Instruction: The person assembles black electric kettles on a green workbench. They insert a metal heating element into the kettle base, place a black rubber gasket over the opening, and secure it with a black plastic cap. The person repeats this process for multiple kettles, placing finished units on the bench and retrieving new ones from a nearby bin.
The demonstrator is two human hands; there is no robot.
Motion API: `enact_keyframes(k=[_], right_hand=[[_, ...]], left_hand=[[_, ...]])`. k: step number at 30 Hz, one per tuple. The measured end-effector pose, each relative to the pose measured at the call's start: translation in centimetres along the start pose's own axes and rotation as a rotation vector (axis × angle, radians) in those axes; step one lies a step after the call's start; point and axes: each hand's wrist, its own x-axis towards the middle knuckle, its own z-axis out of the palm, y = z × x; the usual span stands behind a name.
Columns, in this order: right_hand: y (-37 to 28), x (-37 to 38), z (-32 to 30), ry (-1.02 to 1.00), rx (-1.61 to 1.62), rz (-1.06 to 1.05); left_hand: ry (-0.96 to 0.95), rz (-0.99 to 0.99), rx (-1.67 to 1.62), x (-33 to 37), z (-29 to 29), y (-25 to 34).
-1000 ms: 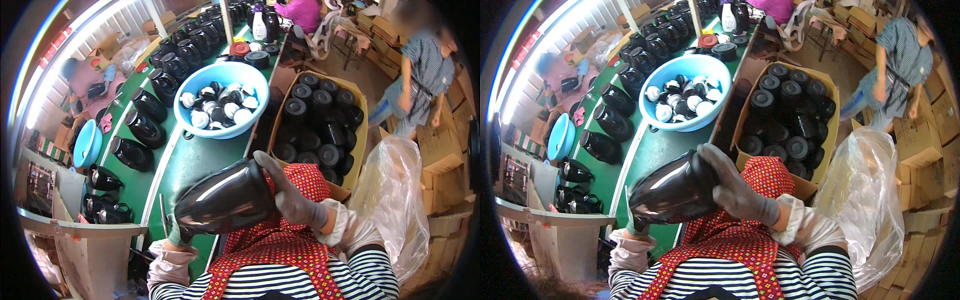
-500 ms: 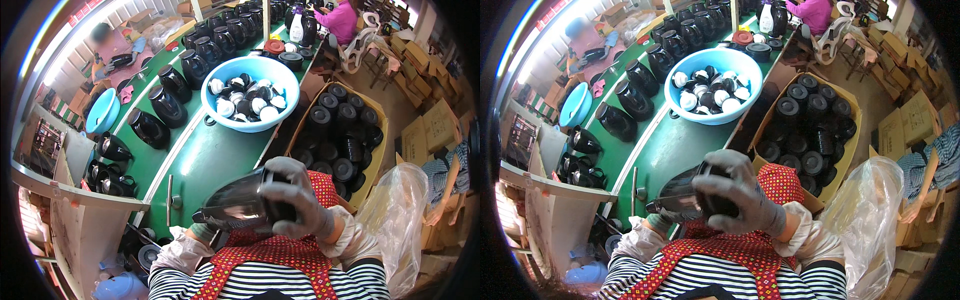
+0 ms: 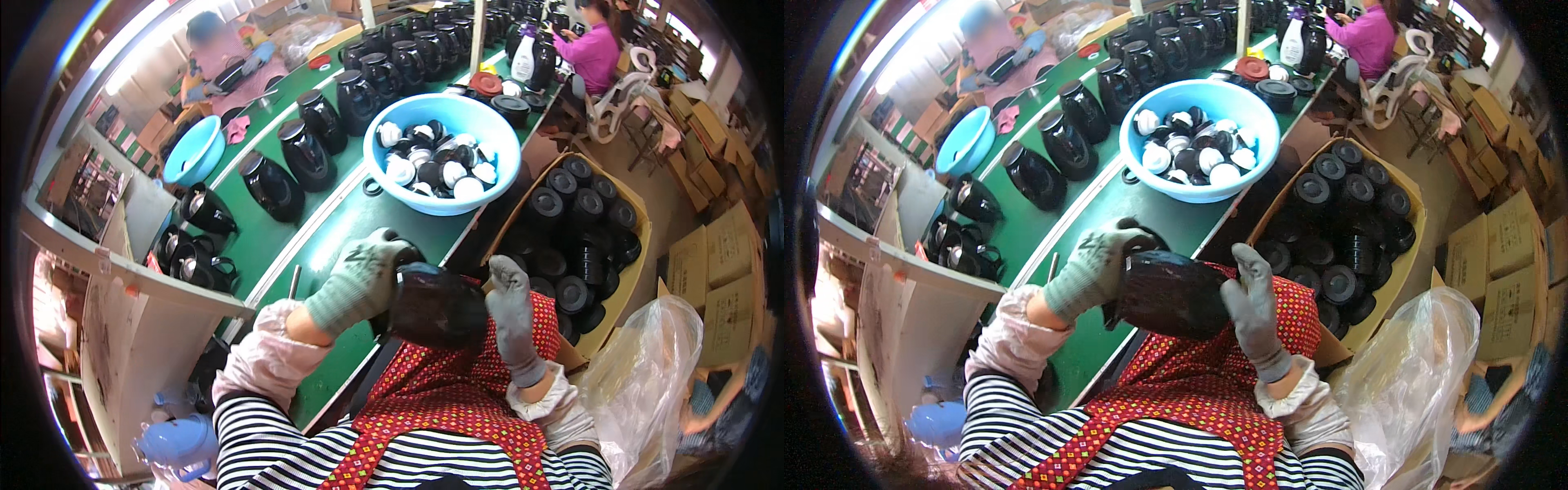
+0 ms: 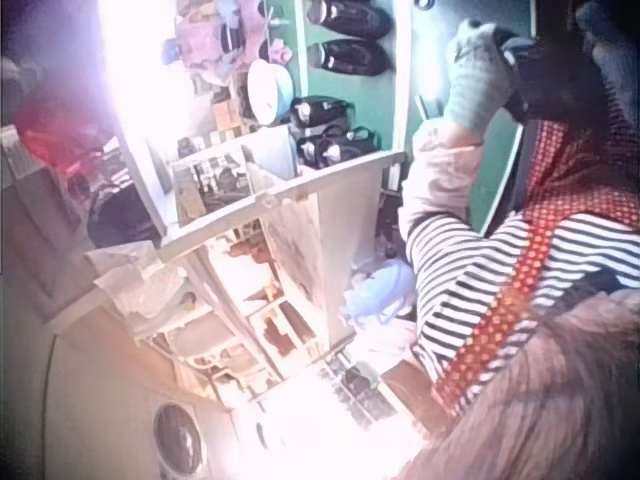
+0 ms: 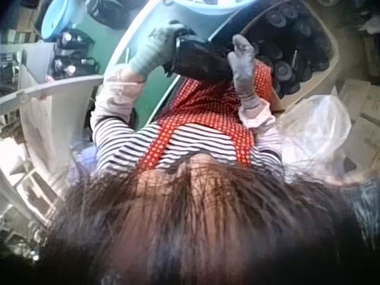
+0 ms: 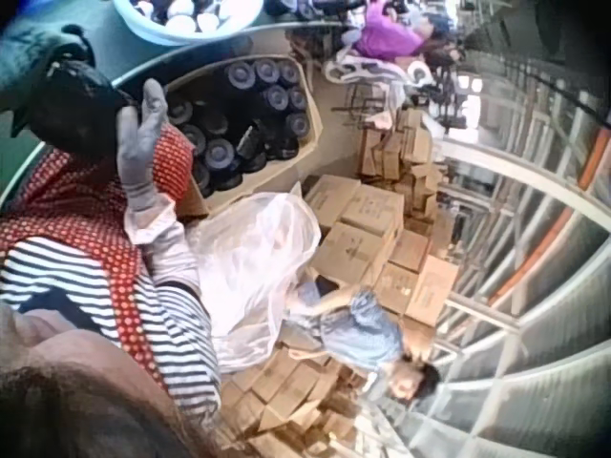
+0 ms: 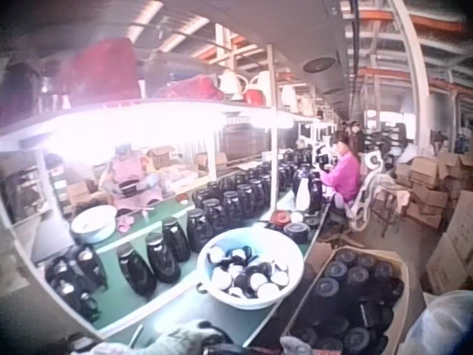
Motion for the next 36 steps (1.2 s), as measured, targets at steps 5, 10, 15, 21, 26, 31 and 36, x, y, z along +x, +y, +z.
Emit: enact_keyframes(k=[5, 10, 15, 21, 26, 31, 36], right_hand=[[-14.6, 2.6, 3.4, -0.57, -0.515, -0.501], [-15.0, 2.7, 0.0, -0.591, -0.619, -0.424], [-16.3, 2.8, -0.2, -0.671, -0.756, -0.393], [-17.5, 3.0, 0.6, -0.697, -0.882, -0.409], [-17.1, 2.7, 0.5, -0.751, -0.903, -0.319], [-16.9, 3.0, 0.6, -0.746, -0.843, -0.321], [-15.4, 2.9, -1.6, -0.486, -0.362, -0.094]], left_hand=[[0.065, 0.029, 0.031, 0.5, 0.6, 2.3], [0.016, 0.373, -0.32, -0.9, -2.0, 0.7], [-0.041, 0.361, -0.179, -2.8, 2.0, 2.7], [-0.046, 0.37, -0.148, -1.8, 3.6, 2.7], [-0.039, 0.348, -0.294, -2.2, 4.4, 2.6], [0.016, 0.382, -0.261, -2.1, 4.1, 2.9], [0.18, 0.339, -0.375, -2.6, 5.2, 3.2]])
